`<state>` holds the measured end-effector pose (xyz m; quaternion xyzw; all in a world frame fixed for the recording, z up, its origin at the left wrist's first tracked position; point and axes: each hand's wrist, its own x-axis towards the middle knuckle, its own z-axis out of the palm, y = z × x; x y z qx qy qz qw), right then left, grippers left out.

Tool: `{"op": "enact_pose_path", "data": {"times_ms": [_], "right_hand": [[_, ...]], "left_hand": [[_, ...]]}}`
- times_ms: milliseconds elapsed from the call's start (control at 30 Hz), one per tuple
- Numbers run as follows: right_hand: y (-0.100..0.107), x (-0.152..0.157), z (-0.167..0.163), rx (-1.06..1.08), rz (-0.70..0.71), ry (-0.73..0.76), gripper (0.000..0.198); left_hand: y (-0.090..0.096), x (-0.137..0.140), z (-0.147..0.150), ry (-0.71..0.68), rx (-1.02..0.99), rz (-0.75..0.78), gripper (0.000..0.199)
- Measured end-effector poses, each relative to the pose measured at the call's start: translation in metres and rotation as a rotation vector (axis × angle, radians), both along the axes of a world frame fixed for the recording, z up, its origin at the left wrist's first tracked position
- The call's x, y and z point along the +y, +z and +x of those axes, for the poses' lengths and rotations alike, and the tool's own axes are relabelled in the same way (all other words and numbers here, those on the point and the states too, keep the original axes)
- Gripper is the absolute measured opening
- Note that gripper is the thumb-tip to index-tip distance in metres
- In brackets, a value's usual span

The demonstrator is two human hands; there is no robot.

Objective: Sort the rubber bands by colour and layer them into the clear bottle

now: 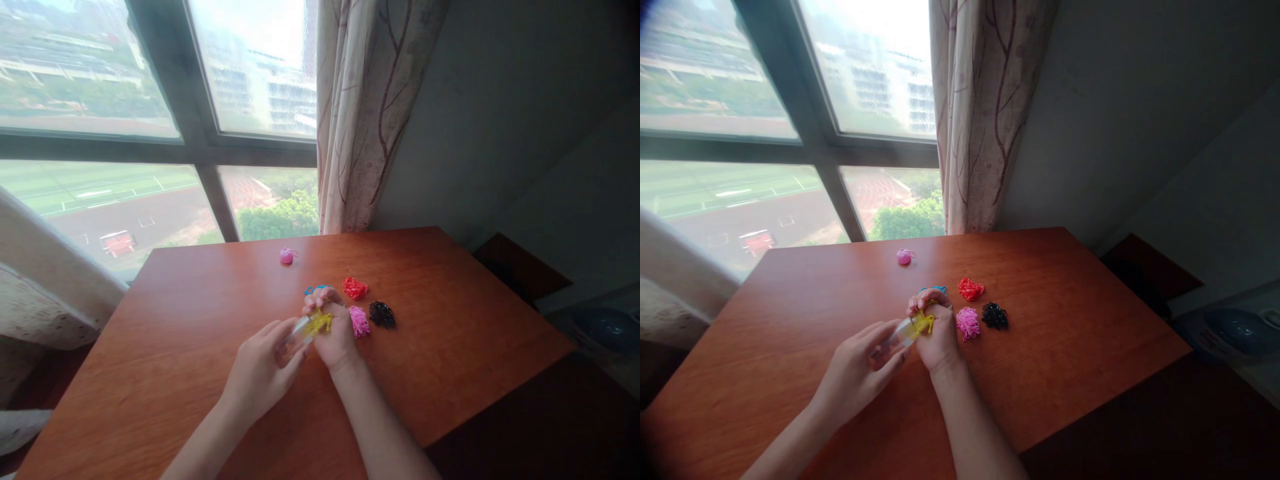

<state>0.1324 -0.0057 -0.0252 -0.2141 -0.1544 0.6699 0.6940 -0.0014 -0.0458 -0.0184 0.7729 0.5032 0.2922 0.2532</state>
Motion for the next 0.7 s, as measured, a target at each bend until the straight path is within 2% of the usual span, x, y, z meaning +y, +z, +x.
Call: {"op": "enact_pose_path", "data": {"times_ms": [267,433,567,700], "right_hand": [[0.0016,-0.0016,0.0019,0.043,-0.018,0.013,0.002],[-0.0015,-0.0003,0.0012,0.076,-0.052,0.023,0.02],[-0.0028,-0.0002,0.0004,0.043,-0.039,0.004,0.013],[-0.0037,-0.0013,-0.0015,0.021,-0.015,-0.011,0.027]], "left_hand": [[-0.004,0.0026,-0.0003,-0.016,-0.016,-0.05,0.026],[-0.0041,0.0034,-0.0004,-0.022,-0.024,-0.076,0.027],[-0.0017,0.0037,-0.0003,-0.014,-0.036,-0.071,0.026],[0.0013,0.0043,-0.0025,-0.013,-0.085,-0.076,0.027]]}}
